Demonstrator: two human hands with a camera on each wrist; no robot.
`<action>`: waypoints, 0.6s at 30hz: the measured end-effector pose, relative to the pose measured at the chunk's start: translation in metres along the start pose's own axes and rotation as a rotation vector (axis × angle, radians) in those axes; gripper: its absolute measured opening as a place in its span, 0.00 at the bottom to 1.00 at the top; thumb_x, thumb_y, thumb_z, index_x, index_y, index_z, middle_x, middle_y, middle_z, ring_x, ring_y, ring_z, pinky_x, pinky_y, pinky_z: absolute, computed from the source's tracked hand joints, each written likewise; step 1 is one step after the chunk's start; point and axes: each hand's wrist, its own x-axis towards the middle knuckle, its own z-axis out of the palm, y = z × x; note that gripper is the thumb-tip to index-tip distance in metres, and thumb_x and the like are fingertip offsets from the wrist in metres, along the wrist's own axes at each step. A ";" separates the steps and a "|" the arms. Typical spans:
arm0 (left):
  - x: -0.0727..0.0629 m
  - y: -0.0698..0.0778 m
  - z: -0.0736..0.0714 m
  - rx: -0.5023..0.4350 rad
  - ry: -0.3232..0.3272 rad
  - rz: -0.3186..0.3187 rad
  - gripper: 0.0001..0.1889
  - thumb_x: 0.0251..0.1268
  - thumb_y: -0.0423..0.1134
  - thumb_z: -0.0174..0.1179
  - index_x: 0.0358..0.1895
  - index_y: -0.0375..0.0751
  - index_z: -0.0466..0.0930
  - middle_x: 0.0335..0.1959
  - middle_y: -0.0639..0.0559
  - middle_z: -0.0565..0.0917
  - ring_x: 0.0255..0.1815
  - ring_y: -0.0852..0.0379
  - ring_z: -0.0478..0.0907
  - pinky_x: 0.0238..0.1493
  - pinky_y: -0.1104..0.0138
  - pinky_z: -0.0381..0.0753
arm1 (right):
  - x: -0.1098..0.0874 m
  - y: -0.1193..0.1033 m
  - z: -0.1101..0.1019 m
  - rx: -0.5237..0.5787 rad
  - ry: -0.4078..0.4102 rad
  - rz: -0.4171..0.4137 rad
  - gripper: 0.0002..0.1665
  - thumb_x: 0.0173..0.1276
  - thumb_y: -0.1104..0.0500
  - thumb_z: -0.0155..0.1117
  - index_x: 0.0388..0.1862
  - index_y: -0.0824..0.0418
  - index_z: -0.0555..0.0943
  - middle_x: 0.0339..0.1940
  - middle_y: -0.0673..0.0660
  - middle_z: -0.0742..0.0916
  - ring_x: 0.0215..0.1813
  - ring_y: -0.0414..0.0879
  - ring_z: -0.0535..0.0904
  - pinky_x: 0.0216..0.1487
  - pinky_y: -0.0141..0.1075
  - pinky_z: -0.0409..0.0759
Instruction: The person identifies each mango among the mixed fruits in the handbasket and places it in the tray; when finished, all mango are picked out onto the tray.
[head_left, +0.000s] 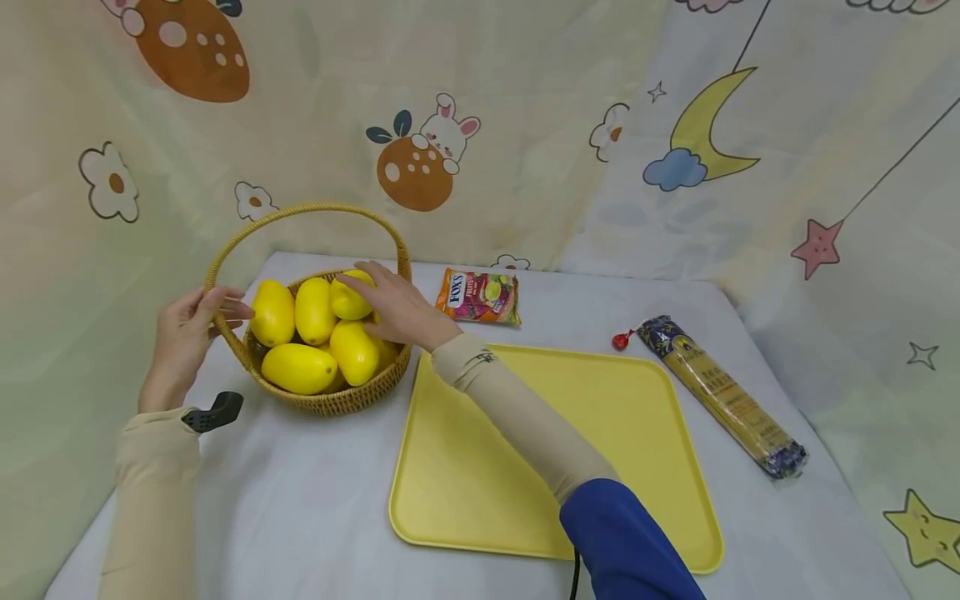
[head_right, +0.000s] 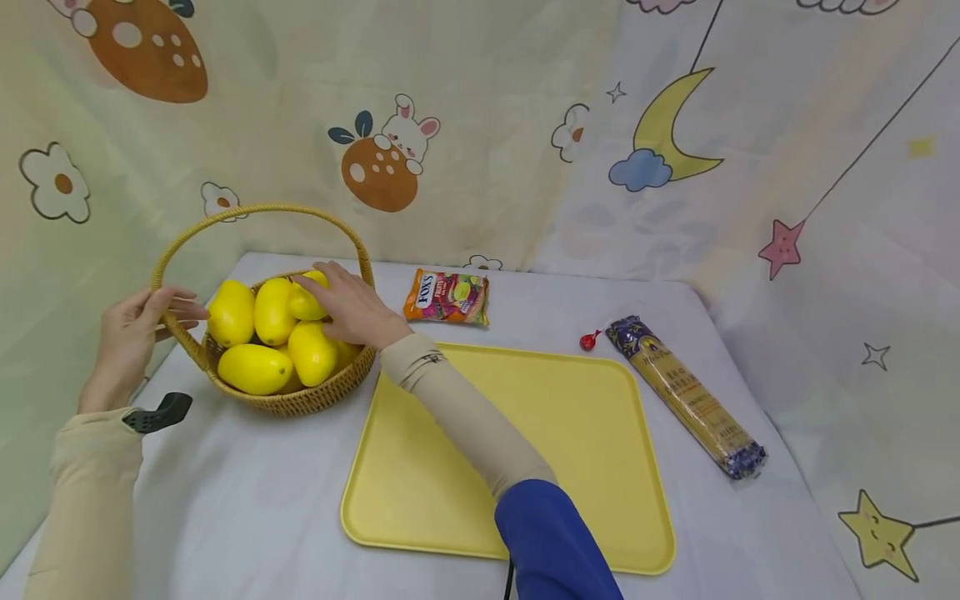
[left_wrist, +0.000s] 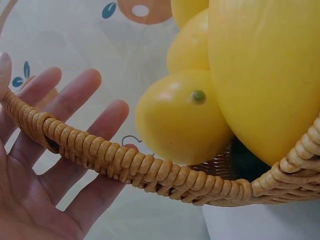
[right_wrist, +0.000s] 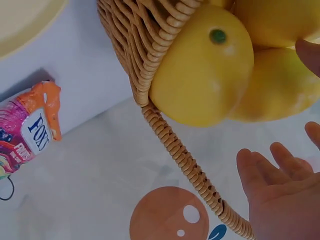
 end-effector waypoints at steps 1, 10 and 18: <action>0.000 0.000 0.000 -0.011 -0.001 -0.006 0.21 0.72 0.51 0.49 0.51 0.36 0.76 0.33 0.63 0.86 0.38 0.66 0.81 0.41 0.81 0.79 | 0.002 0.000 0.000 -0.002 -0.011 0.008 0.44 0.66 0.53 0.65 0.76 0.52 0.56 0.75 0.62 0.59 0.74 0.52 0.58 0.71 0.43 0.64; -0.001 -0.002 -0.001 -0.048 0.014 -0.009 0.21 0.71 0.50 0.49 0.51 0.35 0.77 0.32 0.62 0.86 0.37 0.66 0.81 0.40 0.81 0.79 | 0.016 0.000 0.005 -0.032 -0.063 0.000 0.43 0.66 0.62 0.62 0.76 0.48 0.56 0.77 0.61 0.57 0.77 0.51 0.53 0.75 0.41 0.56; 0.000 -0.002 0.000 -0.023 0.019 -0.019 0.20 0.72 0.50 0.49 0.51 0.38 0.77 0.32 0.62 0.86 0.38 0.65 0.81 0.42 0.81 0.78 | 0.024 0.000 0.011 -0.012 -0.111 -0.008 0.40 0.68 0.69 0.53 0.75 0.46 0.58 0.79 0.59 0.53 0.78 0.56 0.48 0.75 0.44 0.56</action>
